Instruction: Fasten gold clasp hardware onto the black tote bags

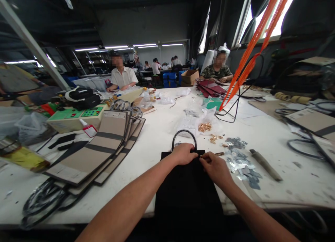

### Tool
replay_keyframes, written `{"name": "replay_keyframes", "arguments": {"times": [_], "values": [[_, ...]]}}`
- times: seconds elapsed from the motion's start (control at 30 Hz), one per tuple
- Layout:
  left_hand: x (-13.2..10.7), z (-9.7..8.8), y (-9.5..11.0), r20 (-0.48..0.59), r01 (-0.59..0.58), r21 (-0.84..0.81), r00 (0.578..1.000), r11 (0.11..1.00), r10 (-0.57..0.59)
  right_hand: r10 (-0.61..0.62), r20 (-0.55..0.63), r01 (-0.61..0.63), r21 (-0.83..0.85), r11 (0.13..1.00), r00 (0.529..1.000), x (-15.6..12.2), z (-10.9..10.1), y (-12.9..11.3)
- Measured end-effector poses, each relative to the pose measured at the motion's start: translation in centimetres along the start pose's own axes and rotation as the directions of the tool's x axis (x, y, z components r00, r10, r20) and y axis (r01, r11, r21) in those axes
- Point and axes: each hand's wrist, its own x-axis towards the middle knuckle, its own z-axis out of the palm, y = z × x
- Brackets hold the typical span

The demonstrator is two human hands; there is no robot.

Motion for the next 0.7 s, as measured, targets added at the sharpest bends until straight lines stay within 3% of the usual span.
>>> {"name": "replay_keyframes", "arguments": {"times": [0.23, 0.4, 0.57, 0.63, 0.7], "values": [[-0.9, -0.4, 0.4, -0.046, -0.061, 0.016, 0.997, 0.998, 0.062, 0.024, 0.083, -0.014, -0.116, 0.993, 0.996, 0.6, -1.9, -1.4], [-1.7, -0.9, 0.6, -0.081, -0.106, 0.006, 0.991, 0.994, 0.106, -0.032, -0.001, 0.032, -0.041, 0.999, 0.999, 0.7, -3.4, -0.5], [-3.8, -1.8, 1.5, -0.146, -0.177, 0.000, 0.974, 0.984, 0.175, -0.013, 0.260, -0.026, 0.145, 0.989, 0.965, -0.2, -3.9, -1.1], [-5.7, -2.0, 1.5, -0.301, -0.242, -0.043, 0.928, 0.969, 0.218, -0.014, 0.247, -0.029, 0.169, 0.985, 0.969, -0.8, -4.1, -1.7], [-8.1, -1.6, 0.7, -0.555, -0.311, -0.092, 0.805, 0.946, 0.211, -0.021, 0.229, -0.023, 0.190, 0.982, 0.973, -1.2, -4.3, -2.2]]}}
